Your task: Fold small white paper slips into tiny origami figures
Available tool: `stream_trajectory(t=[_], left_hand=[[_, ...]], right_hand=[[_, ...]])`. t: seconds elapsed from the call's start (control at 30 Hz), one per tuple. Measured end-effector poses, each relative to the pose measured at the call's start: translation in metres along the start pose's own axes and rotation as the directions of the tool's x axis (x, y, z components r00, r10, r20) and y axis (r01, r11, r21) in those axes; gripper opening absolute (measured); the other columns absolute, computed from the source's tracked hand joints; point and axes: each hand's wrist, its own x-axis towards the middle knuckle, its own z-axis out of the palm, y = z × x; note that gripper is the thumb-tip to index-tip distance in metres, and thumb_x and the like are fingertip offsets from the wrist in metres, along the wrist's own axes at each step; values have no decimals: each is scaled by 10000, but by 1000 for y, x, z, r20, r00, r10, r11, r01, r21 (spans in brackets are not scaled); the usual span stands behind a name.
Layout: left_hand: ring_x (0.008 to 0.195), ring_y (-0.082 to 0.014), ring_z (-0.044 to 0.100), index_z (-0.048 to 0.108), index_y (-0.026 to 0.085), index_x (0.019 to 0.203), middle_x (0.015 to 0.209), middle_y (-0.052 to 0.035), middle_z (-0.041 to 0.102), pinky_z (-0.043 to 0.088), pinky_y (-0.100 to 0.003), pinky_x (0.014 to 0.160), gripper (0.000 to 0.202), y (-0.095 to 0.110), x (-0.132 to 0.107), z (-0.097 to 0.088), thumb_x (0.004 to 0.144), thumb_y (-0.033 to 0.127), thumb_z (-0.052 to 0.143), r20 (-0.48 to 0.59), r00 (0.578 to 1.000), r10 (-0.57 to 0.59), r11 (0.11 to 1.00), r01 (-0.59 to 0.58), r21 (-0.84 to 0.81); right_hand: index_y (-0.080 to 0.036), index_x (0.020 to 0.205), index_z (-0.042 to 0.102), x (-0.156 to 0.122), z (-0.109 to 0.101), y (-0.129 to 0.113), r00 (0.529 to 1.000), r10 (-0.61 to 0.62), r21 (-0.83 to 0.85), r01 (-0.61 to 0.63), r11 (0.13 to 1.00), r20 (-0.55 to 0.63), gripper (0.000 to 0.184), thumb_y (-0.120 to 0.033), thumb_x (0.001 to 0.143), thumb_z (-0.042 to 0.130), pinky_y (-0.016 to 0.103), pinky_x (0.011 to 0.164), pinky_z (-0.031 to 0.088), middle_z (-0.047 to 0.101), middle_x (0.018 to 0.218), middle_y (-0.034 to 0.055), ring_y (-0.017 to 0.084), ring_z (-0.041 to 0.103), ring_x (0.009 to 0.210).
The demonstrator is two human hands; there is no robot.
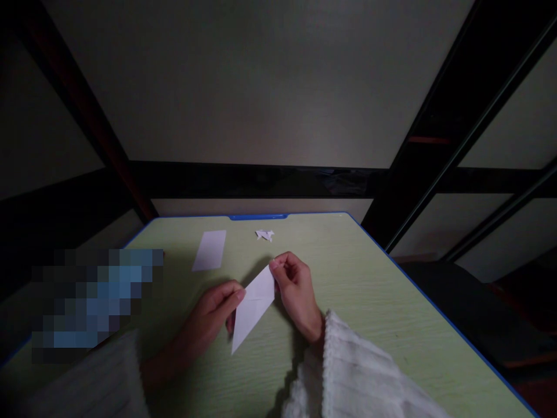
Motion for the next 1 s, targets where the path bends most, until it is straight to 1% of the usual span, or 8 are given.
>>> stream_trajectory(t=[0.27,0.43,0.57,0.63,0.73,0.8,0.9,1.0], left_hand=[[344,-61,373,420,165,520,387,78,371,290,-168,356,246,0,6,-6,708,323,432,-135,991,14,1000,-16,-13],[377,-57,347,410,160,492,404,80,350,262,-168,369,249,-2,6,-8,675,313,483,-211,977,21,1000,-24,-14],[424,-58,348,427,147,477,431,72,375,266,-166,399,239,-3,10,-11,642,296,516,-319,947,18,999,-25,-19],[415,-62,366,447,146,490,423,71,395,278,-169,396,227,-2,11,-12,632,306,526,-271,962,-29,998,12,-65],[436,-84,445,506,136,561,447,58,468,333,-181,419,181,3,10,-12,598,301,570,-137,986,-100,983,77,-165],[497,-104,493,539,127,614,497,43,519,370,-192,459,169,6,8,-12,587,285,591,-116,985,-131,969,103,-223],[508,-103,489,557,119,601,502,41,531,378,-198,481,159,8,6,-14,580,268,607,-129,978,-164,954,125,-271],[491,-98,481,575,108,606,506,31,550,364,-200,480,148,6,7,-17,590,252,605,-107,982,-155,954,120,-275]], right_hand=[[-138,614,470,-3,3,0,978,79,28,-86,996,193,160,-258,665,565,166,391,273,411,479,-66,38,353,411],[-142,636,467,-6,4,-2,969,73,43,-85,995,236,130,-222,653,569,168,390,309,413,500,-64,40,361,414],[-162,806,484,-11,4,-4,945,22,6,-25,1000,325,168,-167,653,553,165,390,300,399,521,-70,51,363,432],[-172,885,486,-14,3,-4,949,-22,-97,55,994,314,231,-143,662,537,171,406,307,400,522,-68,59,371,446],[-177,872,494,-17,1,-4,957,-88,-224,153,962,277,188,-157,686,514,184,428,336,461,560,-43,71,410,465],[-179,858,491,-18,0,-5,948,-114,-265,197,944,297,161,-182,699,511,192,436,361,508,604,-22,79,443,471],[-181,862,493,-20,-3,-7,913,-174,-315,300,901,370,164,-205,702,521,201,459,397,537,615,-9,91,482,482],[-180,894,507,-21,-6,-9,851,-248,-357,435,827,464,187,-218,712,519,206,501,418,566,646,8,99,512,522]])
